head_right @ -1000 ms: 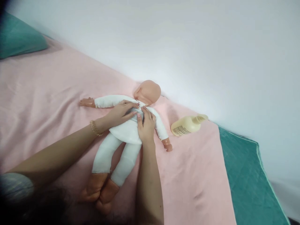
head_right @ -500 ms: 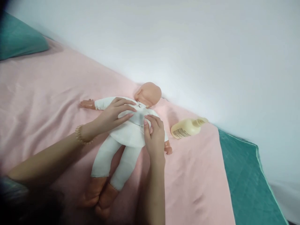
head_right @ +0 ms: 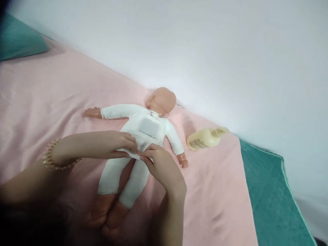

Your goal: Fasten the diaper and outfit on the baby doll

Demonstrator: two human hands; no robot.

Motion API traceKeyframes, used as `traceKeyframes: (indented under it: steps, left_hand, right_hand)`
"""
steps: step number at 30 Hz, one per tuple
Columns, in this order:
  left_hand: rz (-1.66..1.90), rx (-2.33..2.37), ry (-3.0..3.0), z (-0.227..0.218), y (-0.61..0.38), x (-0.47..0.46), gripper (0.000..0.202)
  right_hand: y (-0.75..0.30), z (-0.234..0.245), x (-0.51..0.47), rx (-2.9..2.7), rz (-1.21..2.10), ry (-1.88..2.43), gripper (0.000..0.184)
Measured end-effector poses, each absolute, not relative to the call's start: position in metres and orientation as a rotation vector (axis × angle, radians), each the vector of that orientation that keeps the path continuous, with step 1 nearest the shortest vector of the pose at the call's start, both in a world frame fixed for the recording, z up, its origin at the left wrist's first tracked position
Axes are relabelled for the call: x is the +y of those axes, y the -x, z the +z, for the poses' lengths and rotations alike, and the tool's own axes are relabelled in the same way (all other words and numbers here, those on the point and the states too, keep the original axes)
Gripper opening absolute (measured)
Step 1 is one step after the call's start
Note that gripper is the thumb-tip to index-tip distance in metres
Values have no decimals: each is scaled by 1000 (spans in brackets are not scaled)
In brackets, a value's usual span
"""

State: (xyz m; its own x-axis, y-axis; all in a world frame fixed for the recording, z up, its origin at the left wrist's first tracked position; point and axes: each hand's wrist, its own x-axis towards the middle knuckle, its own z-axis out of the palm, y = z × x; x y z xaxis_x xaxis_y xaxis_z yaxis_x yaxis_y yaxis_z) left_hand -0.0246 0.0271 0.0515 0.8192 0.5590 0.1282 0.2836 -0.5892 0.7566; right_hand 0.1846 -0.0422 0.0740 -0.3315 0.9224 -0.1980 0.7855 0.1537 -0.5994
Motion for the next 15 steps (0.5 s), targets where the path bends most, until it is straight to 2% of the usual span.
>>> traceKeyframes:
  steps: [4, 10, 15]
  left_hand:
    - [206, 468, -2172, 46, 29, 42, 23]
    - [285, 435, -2112, 30, 29, 49, 32]
    - [323, 514, -2109, 43, 32, 50, 35]
  right_hand:
    - [-186, 64, -33, -2138, 1092, 1670, 23]
    - [-185, 57, -27, -2094, 1144, 1610, 23]
    - [-190, 57, -29, -2055, 1031, 1612, 22]
